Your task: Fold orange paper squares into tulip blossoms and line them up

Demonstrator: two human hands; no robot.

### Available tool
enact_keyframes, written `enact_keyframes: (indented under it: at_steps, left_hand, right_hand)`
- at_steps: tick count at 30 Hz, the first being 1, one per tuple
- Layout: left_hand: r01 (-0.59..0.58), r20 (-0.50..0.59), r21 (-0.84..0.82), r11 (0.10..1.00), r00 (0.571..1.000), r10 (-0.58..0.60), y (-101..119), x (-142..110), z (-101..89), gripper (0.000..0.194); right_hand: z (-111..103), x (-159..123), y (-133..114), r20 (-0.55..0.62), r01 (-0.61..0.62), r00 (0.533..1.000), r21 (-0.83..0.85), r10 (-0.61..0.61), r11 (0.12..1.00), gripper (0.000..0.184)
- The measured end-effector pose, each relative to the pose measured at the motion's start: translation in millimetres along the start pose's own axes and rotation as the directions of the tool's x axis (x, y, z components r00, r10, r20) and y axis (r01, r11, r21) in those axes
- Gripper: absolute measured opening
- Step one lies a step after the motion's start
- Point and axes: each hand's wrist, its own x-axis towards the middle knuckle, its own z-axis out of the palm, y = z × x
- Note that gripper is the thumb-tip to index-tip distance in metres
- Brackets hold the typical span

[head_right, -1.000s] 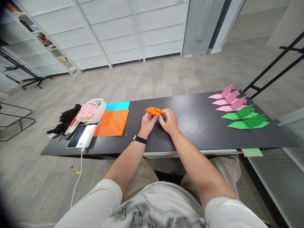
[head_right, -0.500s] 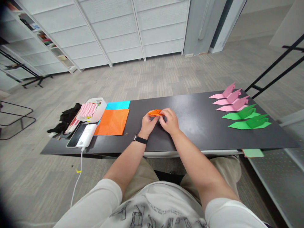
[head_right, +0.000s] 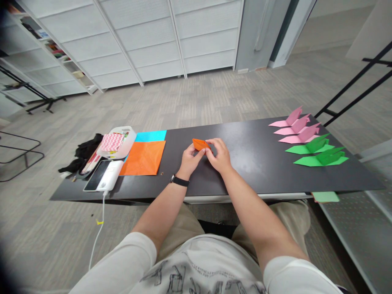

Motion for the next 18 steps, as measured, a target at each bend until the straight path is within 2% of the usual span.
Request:
enact_keyframes:
  at_steps: [4, 10, 18]
  left_hand:
    - [0.040, -0.005, -0.015, 0.999, 0.999, -0.040, -2, -1, 0.4, 0.035]
    - [0.142, 0.004, -0.109, 0.984, 0.990, -0.142, -8, -1, 1.4, 0.038]
    - [0.217, -0.010, -0.155, 0.964, 0.975, -0.221, -12, -1, -0.6, 0.044]
  right_hand:
    - [-3, 2, -3, 0.014, -0.053, 0.999, 0.044, 0.052, 0.998, 0.009]
    - [-1, 1, 4, 0.021, -0.209, 0.978, 0.193, 0.209, 0.959, 0.017]
    - [6, -4, 17, 0.137, -0.387, 0.922, 0.336, 0.362, 0.858, 0.026]
